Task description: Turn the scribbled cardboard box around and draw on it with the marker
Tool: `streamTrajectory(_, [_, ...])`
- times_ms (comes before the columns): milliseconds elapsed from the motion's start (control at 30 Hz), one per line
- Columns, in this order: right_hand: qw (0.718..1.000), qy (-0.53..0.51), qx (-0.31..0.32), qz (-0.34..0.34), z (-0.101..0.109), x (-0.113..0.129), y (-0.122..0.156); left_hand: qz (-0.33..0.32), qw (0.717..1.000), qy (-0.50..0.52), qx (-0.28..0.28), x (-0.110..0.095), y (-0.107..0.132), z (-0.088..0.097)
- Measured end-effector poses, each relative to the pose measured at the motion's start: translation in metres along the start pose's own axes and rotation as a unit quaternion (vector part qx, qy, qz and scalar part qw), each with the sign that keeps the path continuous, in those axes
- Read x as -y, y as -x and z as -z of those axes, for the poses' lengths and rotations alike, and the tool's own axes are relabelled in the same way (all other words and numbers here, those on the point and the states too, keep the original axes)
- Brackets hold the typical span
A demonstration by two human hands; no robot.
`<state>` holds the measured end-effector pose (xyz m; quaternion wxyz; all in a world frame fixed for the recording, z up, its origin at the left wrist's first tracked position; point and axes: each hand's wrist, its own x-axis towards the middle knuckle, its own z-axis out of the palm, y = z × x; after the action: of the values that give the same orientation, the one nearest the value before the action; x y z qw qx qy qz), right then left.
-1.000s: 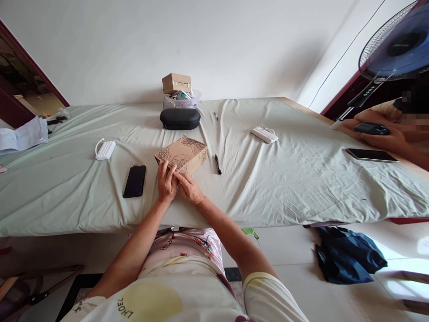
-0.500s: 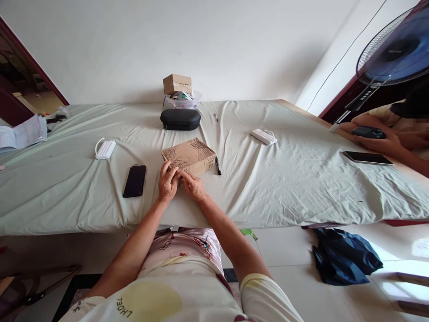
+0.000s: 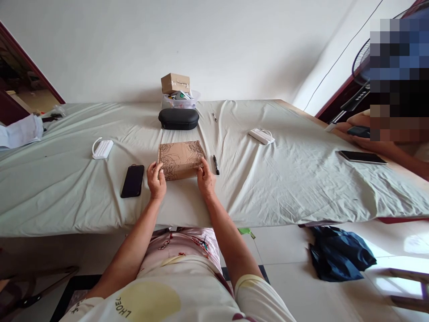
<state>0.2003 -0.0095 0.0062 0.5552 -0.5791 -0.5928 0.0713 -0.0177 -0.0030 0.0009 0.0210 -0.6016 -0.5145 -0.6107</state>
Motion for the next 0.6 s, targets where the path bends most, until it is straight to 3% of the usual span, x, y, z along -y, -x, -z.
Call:
streamTrajectory(200, [0.997,-0.013,-0.038,-0.065,-0.001,-0.008,-0.004,0.013,0.998,0.056,0.015,0.001,0.002,-0.001])
streamTrajectory(367, [0.997,0.010,-0.003,-0.082,-0.006,-0.018,-0.006,0.063,0.995,0.054,0.054,0.004,0.005,-0.003])
streamTrajectory(467, [0.998,0.035,0.006,-0.055,-0.008,-0.024,-0.004,0.093,0.993,0.017,0.072,0.006,0.005,-0.004])
streamTrajectory(600, [0.992,0.126,0.001,-0.031,-0.006,-0.030,-0.001,0.149,0.976,-0.107,0.119,0.007,0.005,-0.005])
